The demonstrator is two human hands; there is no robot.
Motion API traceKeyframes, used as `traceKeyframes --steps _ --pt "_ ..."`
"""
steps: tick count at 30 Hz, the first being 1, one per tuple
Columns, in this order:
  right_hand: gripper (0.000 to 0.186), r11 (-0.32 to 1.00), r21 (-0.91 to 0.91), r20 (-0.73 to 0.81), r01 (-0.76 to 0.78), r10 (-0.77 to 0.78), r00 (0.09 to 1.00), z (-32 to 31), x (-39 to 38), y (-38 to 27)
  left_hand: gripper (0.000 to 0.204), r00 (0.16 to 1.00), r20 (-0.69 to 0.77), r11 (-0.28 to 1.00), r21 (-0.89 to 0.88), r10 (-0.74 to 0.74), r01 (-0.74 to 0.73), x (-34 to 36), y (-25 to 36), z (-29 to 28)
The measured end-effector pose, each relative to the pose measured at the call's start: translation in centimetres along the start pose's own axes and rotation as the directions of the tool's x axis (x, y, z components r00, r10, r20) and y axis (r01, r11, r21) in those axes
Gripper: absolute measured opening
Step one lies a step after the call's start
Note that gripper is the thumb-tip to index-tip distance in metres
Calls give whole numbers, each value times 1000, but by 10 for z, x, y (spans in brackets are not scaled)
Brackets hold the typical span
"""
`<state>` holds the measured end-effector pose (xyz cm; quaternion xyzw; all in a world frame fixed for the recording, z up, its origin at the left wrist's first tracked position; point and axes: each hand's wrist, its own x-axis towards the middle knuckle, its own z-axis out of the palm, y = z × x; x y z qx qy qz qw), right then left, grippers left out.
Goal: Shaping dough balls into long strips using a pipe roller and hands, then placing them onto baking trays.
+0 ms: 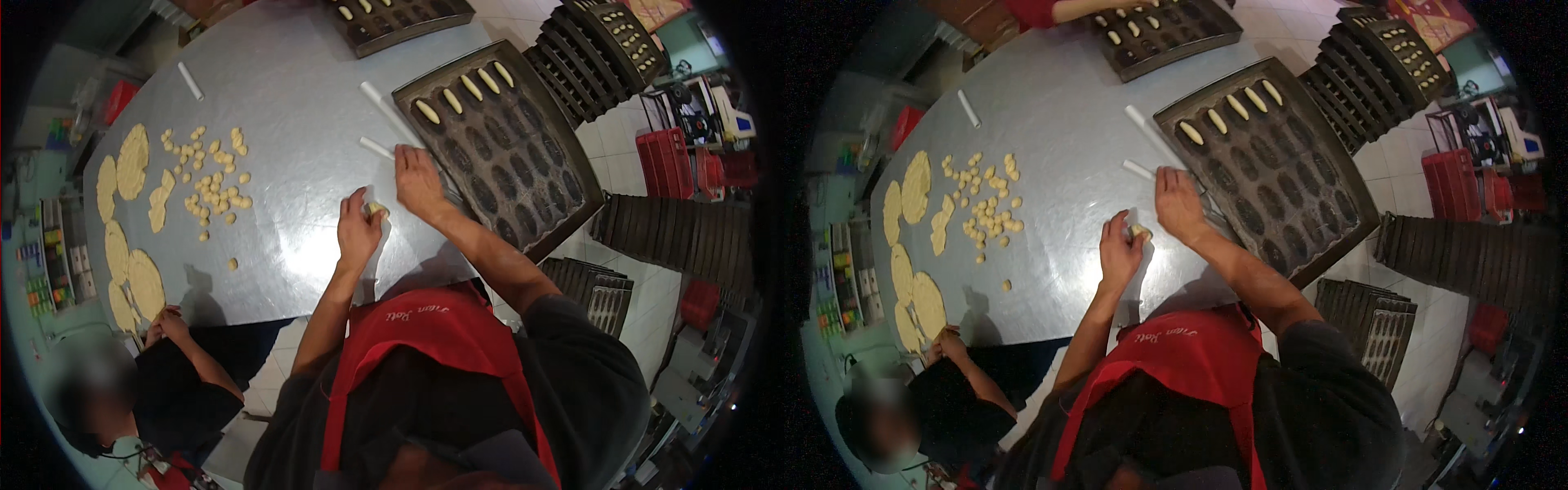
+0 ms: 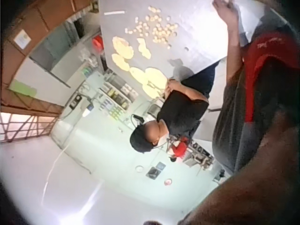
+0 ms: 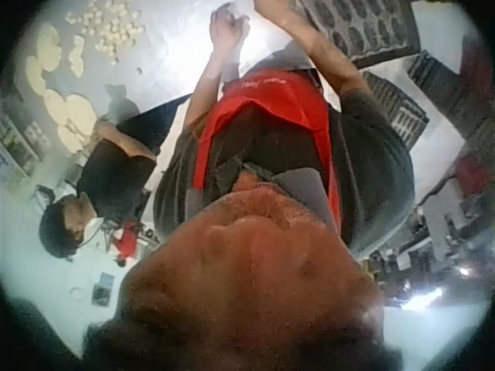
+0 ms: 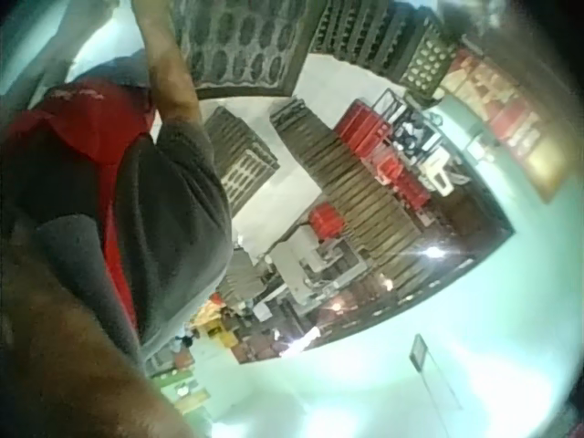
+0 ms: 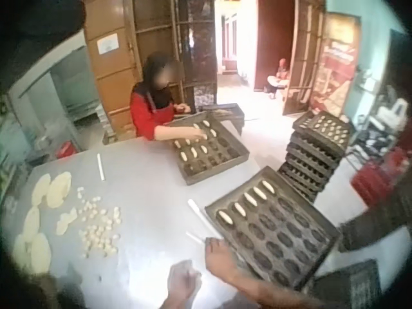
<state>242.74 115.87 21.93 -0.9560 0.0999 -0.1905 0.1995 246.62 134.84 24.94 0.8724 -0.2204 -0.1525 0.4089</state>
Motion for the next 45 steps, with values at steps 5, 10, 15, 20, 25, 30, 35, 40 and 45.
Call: traceKeyframes --steps 5,10,15,20,25,30,35,40,45 --pt "45 976 -21 83 -215 216 973 -12 -52 -2 52 897 212 810 387 387 -441 -40 -31 -9" --pt "36 978 193 133 81 -108 985 -16 -77 -21 64 924 92 834 405 372 -376 -21 -27 -22" --pt "39 953 304 20 21 -29 999 0 -10 -27 74 930 -6 730 622 367 -284 60 -51 -19" --pt "42 972 234 192 -23 -23 981 -10 -96 -42 74 923 198 732 563 331 -383 -37 -61 -16" --pt "32 847 289 161 -445 415 895 -4 -84 -15 69 812 359 709 403 460 -579 -85 -56 -3" --pt "47 996 86 80 12 -19 997 -4 -44 -44 48 916 -36 876 311 399 -369 -22 -25 3" --pt "51 972 183 149 146 -174 973 1 -95 -45 55 895 93 856 263 436 -445 -70 -58 5" --pt "49 996 4 459 88 -80 885 -2 -34 -70 41 874 129 845 223 469 -486 -79 -42 -16" --pt "66 992 122 170 18 -39 985 50 -18 -81 13 935 37 932 77 353 -355 1 -75 -67"
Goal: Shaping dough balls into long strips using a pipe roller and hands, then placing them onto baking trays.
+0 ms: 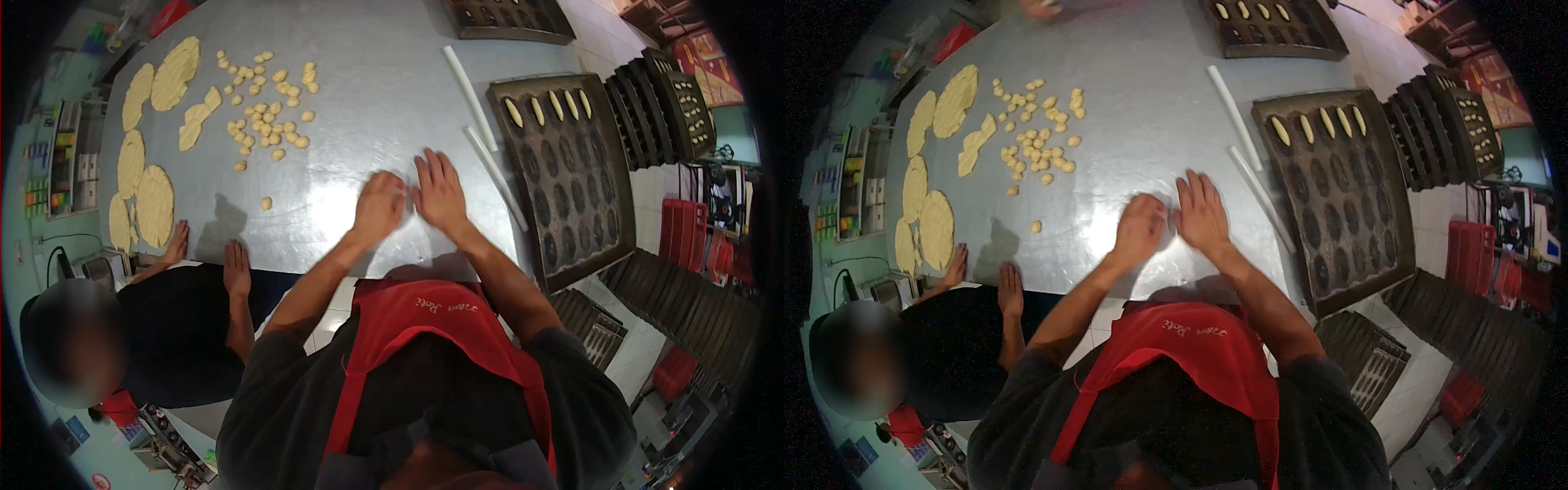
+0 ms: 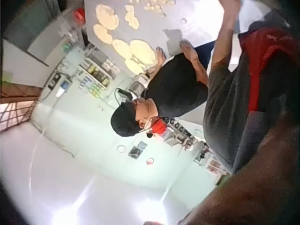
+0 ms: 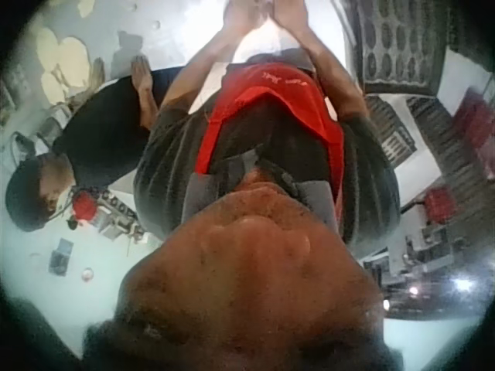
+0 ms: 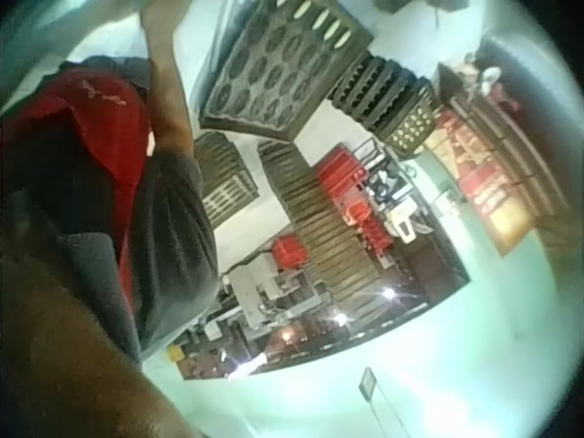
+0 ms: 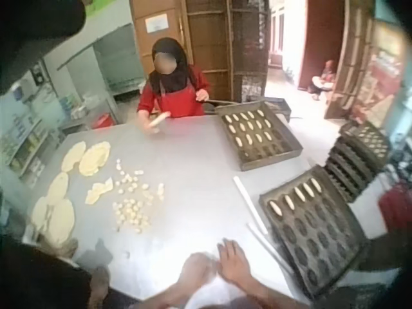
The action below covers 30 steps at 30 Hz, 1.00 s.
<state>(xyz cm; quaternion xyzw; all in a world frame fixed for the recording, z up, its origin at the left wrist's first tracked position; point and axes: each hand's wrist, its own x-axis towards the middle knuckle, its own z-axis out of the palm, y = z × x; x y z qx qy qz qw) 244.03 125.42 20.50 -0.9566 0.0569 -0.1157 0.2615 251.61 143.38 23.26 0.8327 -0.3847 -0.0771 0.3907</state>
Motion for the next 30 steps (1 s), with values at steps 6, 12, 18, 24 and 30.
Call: traceKeyframes --steps 6,12,18,24,30 --pt "90 969 -244 330 -23 105 938 -18 -43 -40 26 919 -392 938 301 -44 174 95 -203 -146" --pt "66 981 -188 12 -54 57 998 -2 -5 -23 32 929 -318 701 618 -191 356 200 -322 -204" --pt "37 994 84 23 -71 70 997 -51 -79 -7 29 913 -292 958 -65 -286 280 185 -186 -148" --pt "32 801 469 -306 -372 543 782 -141 -26 14 34 916 27 755 -557 -400 346 56 -81 -40" --pt "28 895 81 -379 -438 434 817 -150 -41 133 22 878 86 708 -556 -472 435 15 -4 37"
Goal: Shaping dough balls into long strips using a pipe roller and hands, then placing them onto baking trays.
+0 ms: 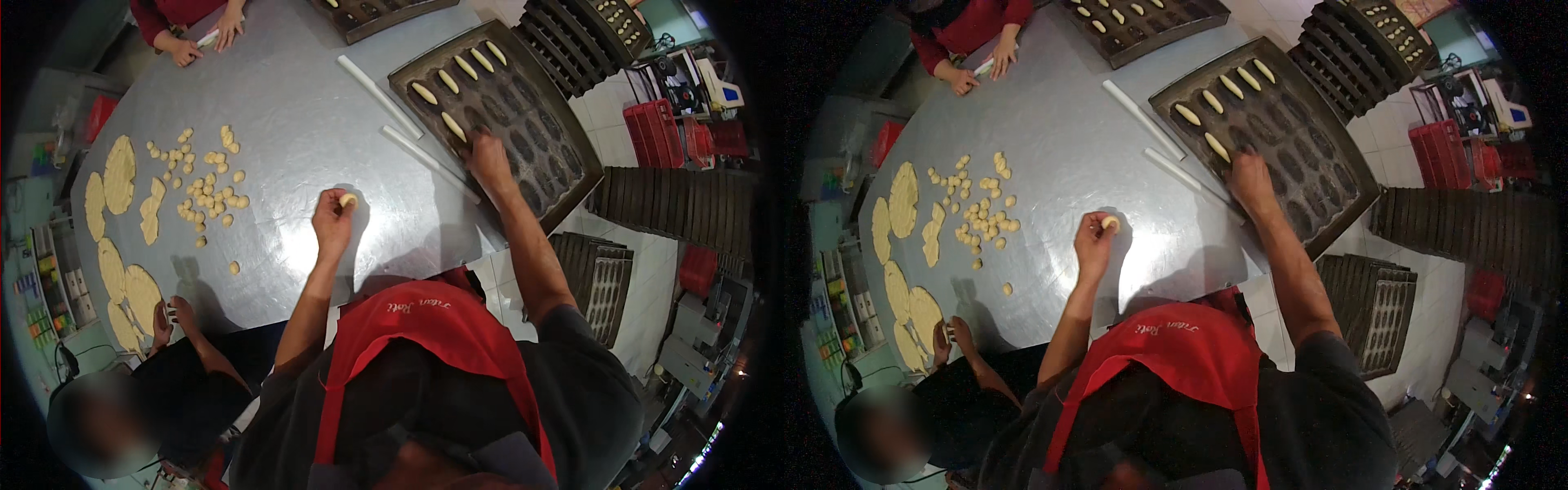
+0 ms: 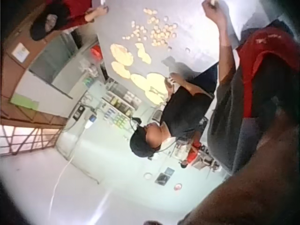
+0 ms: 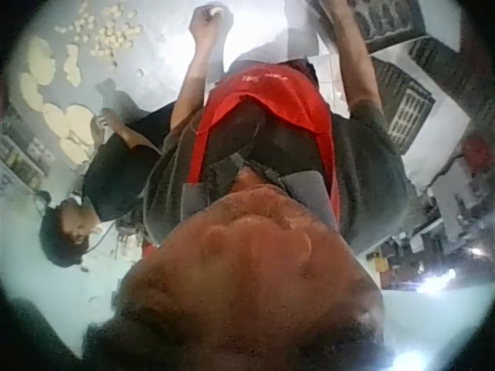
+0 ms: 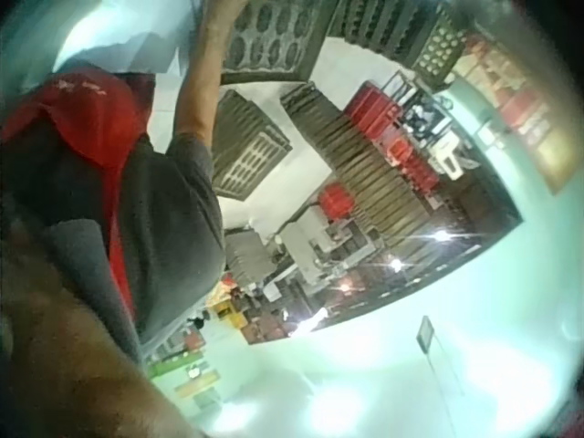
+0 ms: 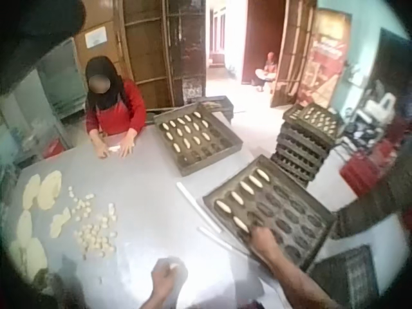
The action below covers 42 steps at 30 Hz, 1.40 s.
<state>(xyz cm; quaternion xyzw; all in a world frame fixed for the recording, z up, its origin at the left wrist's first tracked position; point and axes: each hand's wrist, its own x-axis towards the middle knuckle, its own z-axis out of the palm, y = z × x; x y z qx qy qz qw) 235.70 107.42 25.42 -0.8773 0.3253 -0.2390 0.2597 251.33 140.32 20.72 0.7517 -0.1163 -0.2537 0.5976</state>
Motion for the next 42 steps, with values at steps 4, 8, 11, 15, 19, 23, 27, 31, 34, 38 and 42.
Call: traceKeyframes --steps 4,8,11,15,19,23,27,31,34,38,42 --pt "29 930 -266 75 253 -242 967 18 -45 -39 40 996 14 968 234 86 -87 -14 22 49" --pt "27 985 -99 157 143 -127 979 48 -80 -62 48 734 369 286 749 570 -598 -28 0 43" --pt "28 981 -91 226 169 -145 963 56 -102 -52 55 827 386 356 767 409 -534 -57 34 35" --pt "36 845 189 282 500 -535 797 69 -88 -63 68 857 342 324 819 386 -473 -15 24 22" --pt "51 853 296 224 431 -500 837 85 -55 -81 76 861 201 206 922 467 -327 49 24 21" --pt "62 907 206 359 366 -418 834 65 -116 -67 75 860 363 271 841 359 -468 -31 -1 14" --pt "51 956 263 538 129 -256 803 64 -121 -43 73 778 575 365 689 252 -627 -91 -12 16" --pt "45 1000 18 246 -1 -3 969 73 -82 -59 62 810 537 504 646 234 -574 -71 12 27" --pt "43 927 -109 354 360 -302 885 80 -79 -81 49 827 215 513 695 520 -503 -33 26 48" --pt "48 802 83 321 592 -584 746 77 -118 -68 53 824 349 504 663 446 -554 -62 -8 32" --pt "34 741 77 310 668 -654 690 72 -119 -89 43 770 434 377 690 467 -618 -98 -12 19"
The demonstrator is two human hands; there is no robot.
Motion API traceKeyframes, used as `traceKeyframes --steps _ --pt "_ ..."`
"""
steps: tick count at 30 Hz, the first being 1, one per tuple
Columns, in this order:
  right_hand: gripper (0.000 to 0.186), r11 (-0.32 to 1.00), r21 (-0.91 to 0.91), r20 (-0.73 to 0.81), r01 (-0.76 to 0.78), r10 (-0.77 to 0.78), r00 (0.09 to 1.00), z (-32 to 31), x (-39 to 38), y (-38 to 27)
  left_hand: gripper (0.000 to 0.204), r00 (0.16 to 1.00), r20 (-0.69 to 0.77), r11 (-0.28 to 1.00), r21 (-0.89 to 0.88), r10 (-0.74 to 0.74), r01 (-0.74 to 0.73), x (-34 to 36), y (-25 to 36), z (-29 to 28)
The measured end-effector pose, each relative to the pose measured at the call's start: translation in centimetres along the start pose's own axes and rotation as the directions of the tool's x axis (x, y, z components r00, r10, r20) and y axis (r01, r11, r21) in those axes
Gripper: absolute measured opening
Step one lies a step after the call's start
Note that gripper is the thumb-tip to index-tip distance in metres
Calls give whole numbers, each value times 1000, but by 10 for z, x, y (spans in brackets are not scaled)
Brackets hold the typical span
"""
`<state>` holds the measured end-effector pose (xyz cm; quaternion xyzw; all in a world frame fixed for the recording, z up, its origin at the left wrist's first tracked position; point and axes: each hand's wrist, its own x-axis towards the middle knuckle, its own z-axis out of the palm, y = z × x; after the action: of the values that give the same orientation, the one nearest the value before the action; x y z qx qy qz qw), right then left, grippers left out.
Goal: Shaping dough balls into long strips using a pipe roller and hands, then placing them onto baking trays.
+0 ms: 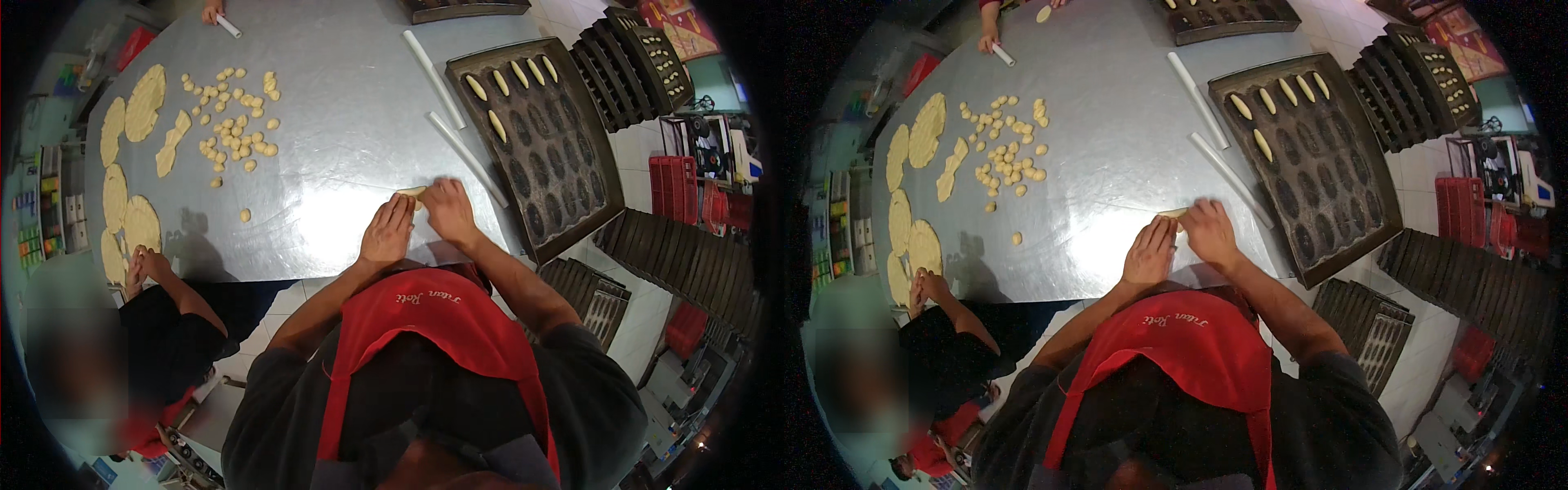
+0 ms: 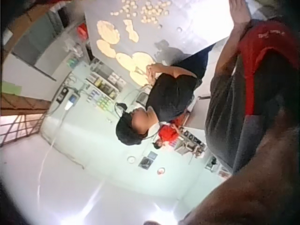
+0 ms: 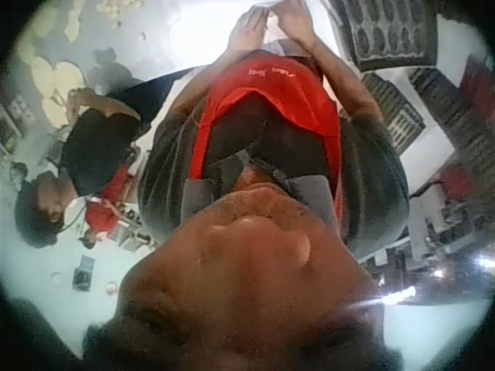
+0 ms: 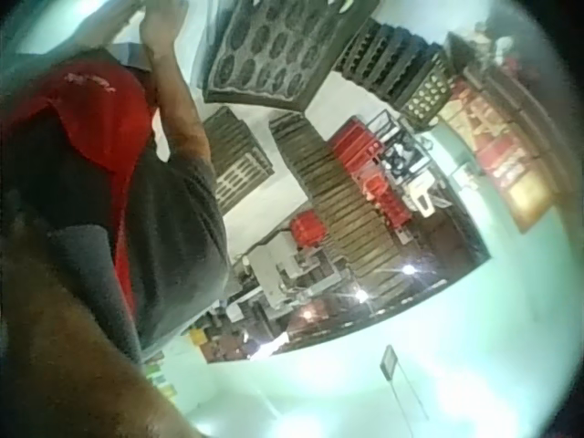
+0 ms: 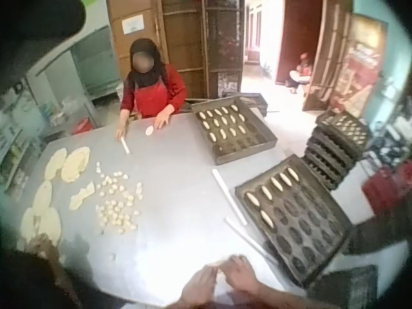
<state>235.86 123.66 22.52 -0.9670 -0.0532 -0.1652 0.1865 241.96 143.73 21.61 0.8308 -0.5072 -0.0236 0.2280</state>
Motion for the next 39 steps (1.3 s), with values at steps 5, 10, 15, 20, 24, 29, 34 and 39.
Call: traceKeyframes --steps 5,10,15,20,24,29,34,39 --pt "38 919 139 246 -369 329 912 38 78 9 28 986 103 933 -323 -134 161 38 -42 -31" --pt "90 970 -82 339 -229 244 909 29 30 -50 24 888 -324 945 -115 -327 306 49 -205 -82" --pt "74 964 -92 145 -248 260 955 38 87 -19 36 837 -380 878 115 -394 465 128 -356 -127" --pt "64 909 124 371 -398 330 868 20 59 -29 40 818 -227 809 158 -528 566 194 -401 -122" --pt "38 947 196 77 -255 244 967 -17 11 -25 33 824 -450 903 82 -343 421 200 -413 -131" --pt "27 875 295 -118 -383 431 894 -47 21 23 34 816 -479 936 -39 -324 350 138 -319 -86" --pt "42 626 633 -408 -456 770 490 -124 54 111 50 848 -84 851 -109 -522 513 48 -186 -55" --pt "43 595 -338 60 -729 787 614 -108 -22 203 43 700 117 559 -516 -705 649 12 -108 -37"
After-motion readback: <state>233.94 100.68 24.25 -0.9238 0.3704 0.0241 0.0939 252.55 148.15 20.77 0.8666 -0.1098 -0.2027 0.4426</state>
